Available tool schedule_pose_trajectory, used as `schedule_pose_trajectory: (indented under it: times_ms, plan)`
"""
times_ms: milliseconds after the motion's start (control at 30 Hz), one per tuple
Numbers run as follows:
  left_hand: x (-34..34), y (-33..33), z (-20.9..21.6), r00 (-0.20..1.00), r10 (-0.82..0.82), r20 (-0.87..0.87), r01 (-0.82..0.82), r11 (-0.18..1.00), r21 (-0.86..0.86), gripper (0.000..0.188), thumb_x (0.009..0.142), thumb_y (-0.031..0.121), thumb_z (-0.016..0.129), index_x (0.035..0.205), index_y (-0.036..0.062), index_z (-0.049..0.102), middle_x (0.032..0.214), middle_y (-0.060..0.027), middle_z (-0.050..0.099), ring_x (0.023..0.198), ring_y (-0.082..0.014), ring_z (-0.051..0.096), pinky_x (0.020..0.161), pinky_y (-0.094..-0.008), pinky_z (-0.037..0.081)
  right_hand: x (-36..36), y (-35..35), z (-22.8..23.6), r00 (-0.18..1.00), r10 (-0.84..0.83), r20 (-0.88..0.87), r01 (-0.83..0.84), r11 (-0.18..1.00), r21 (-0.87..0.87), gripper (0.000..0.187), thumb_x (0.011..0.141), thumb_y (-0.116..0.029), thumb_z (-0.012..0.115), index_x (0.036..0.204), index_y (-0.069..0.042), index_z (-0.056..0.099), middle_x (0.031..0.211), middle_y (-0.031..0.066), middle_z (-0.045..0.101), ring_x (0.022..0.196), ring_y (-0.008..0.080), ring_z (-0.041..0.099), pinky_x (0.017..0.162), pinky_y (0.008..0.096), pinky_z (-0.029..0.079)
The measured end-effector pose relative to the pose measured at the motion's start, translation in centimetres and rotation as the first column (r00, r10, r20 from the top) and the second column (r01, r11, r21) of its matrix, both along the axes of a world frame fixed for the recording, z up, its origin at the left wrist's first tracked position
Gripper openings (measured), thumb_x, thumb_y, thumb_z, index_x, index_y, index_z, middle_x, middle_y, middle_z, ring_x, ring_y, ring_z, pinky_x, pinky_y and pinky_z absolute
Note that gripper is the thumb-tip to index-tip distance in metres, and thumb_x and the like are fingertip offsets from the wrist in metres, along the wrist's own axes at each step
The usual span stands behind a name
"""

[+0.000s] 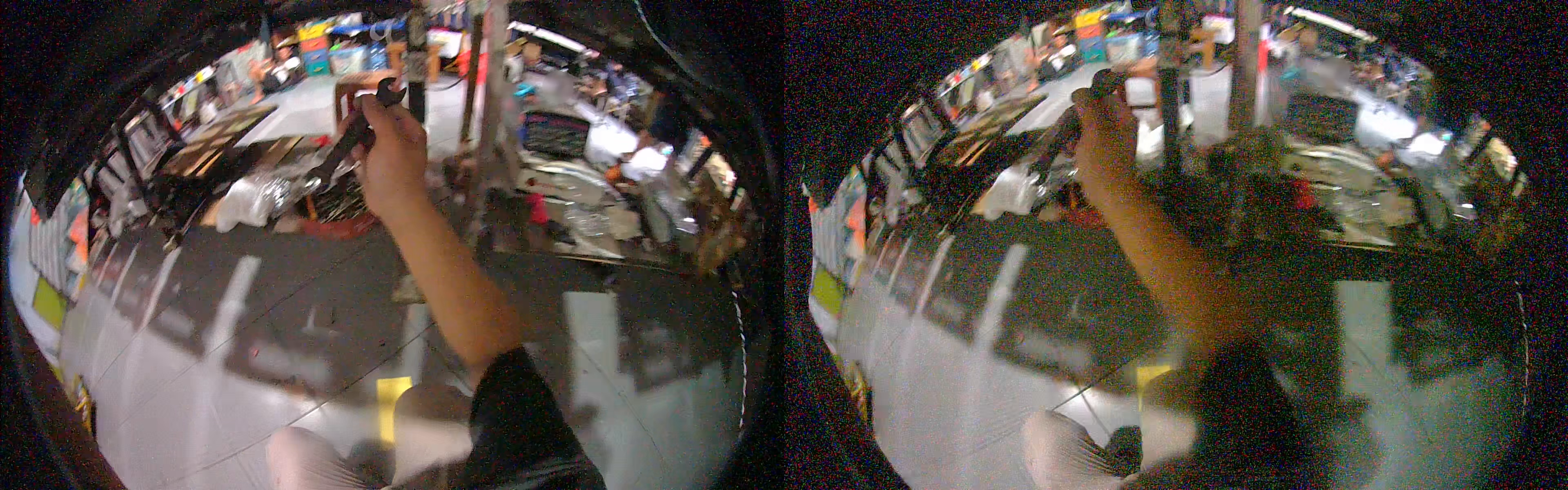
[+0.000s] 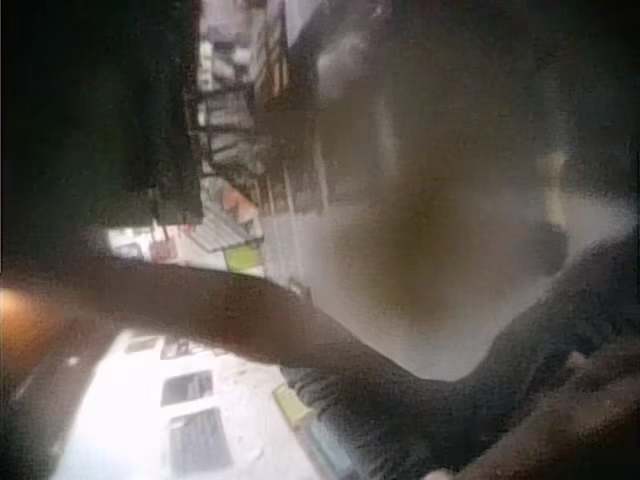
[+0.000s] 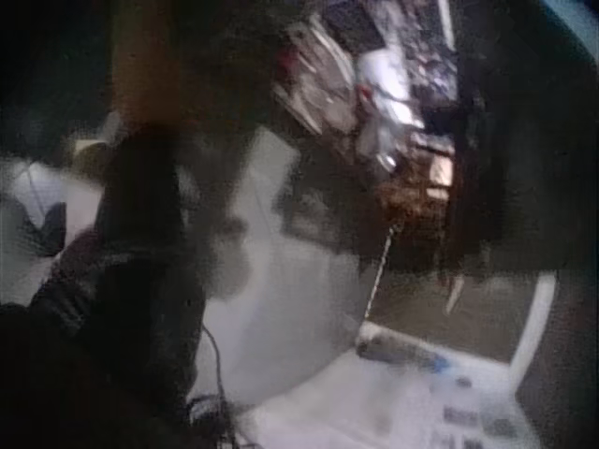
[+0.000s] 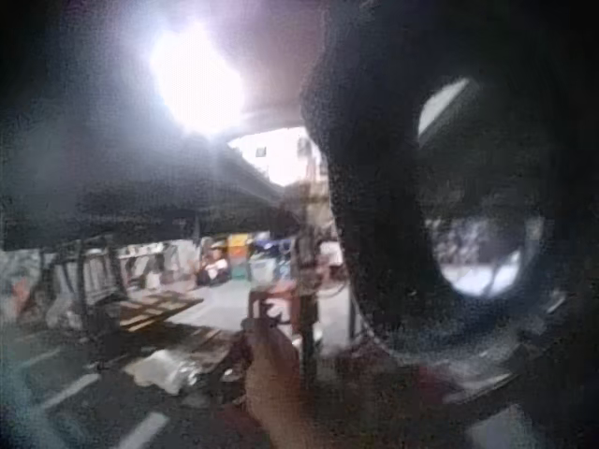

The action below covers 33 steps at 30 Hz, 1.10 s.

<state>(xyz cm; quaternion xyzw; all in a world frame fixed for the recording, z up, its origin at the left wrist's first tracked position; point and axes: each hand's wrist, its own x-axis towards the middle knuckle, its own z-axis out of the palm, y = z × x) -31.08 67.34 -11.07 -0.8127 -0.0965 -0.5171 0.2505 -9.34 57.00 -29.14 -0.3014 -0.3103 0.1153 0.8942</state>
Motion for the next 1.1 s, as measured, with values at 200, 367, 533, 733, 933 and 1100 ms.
schedule_pose_trajectory:
  times_ms: [200, 367, 533, 733, 933, 1100]
  plan:
    - [2.8, -3.8, 4.4, 0.972, -0.197, 0.127, 0.203, 0.979, -0.036, 0.037, 0.071, 0.039, 0.069, 0.087, 0.0058, 0.068, 0.082, -0.0149, 0.066, 0.076, -0.0296, 0.065, 0.069, -0.0384, 0.049, -4.4, -8.1, 11.0, 0.781, -0.51, 0.361, 0.494, 0.858, 0.144, 0.021, 0.09, -0.024, 0.051, 0.086, -0.005, 0.057, 0.064, 0.0018, 0.056, 0.044, 0.0066, 0.044, 0.037, 0.0212, 0.031]
    - [1.4, -6.4, 6.6, 0.97, -0.206, 0.128, 0.223, 0.965, -0.141, 0.032, 0.068, 0.038, 0.073, 0.08, 0.0095, 0.069, 0.069, -0.0138, 0.063, 0.067, -0.0302, 0.063, 0.063, -0.0402, 0.048, -10.1, -9.0, 20.9, 0.774, -0.303, 0.556, 0.261, 0.953, 0.156, 0.022, 0.092, -0.024, 0.047, 0.088, -0.004, 0.056, 0.062, 0.0015, 0.053, 0.044, 0.0063, 0.043, 0.036, 0.0213, 0.034]
    - [1.5, -7.3, 6.2, 0.969, -0.234, 0.078, 0.245, 0.946, -0.212, 0.018, 0.062, 0.017, 0.068, 0.072, 0.0096, 0.055, 0.07, -0.0112, 0.058, 0.07, -0.0333, 0.057, 0.062, -0.0436, 0.045, -12.2, -9.2, 28.4, 0.796, -0.184, 0.577, 0.253, 0.966, -0.042, 0.023, 0.092, -0.023, 0.049, 0.09, -0.002, 0.057, 0.066, 0.0015, 0.054, 0.054, 0.0062, 0.047, 0.051, 0.0197, 0.038]
    - [-0.1, -7.7, 7.0, 0.95, -0.297, -0.095, 0.214, 0.843, -0.493, 0.06, 0.05, 0.009, 0.07, 0.108, 0.0032, 0.056, 0.113, -0.0141, 0.058, 0.107, -0.0272, 0.054, 0.09, -0.0396, 0.043, -13.2, -5.4, 39.6, 0.856, 0.103, 0.507, 0.128, 0.907, -0.401, 0.022, 0.091, -0.026, 0.053, 0.092, -0.006, 0.06, 0.064, -0.002, 0.057, 0.049, 0.0021, 0.044, 0.04, 0.0168, 0.029]
    - [-2.2, -8.1, 7.3, 0.89, -0.34, -0.305, 0.091, 0.786, -0.611, 0.061, 0.068, 0.022, 0.069, 0.121, 0.0021, 0.047, 0.129, -0.0146, 0.048, 0.123, -0.0282, 0.042, 0.104, -0.0416, 0.031, -16.1, 0.7, 49.2, 0.881, 0.383, 0.276, -0.173, 0.805, -0.567, 0.022, 0.089, -0.024, 0.058, 0.096, -0.003, 0.062, 0.066, 0.0007, 0.06, 0.047, 0.0027, 0.043, 0.042, 0.0169, 0.031]
    - [-15.7, -6.4, 9.2, 0.9, -0.423, -0.102, 0.179, 0.574, -0.799, 0.063, 0.073, 0.038, 0.068, 0.123, 0.0041, 0.047, 0.128, -0.016, 0.048, 0.119, -0.03, 0.045, 0.099, -0.0447, 0.034, -21.5, 6.3, 49.6, 0.846, 0.467, 0.257, -0.271, 0.792, -0.547, 0.02, 0.09, -0.022, 0.058, 0.095, -0.003, 0.064, 0.07, 0.0016, 0.06, 0.057, 0.0049, 0.049, 0.051, 0.018, 0.035]
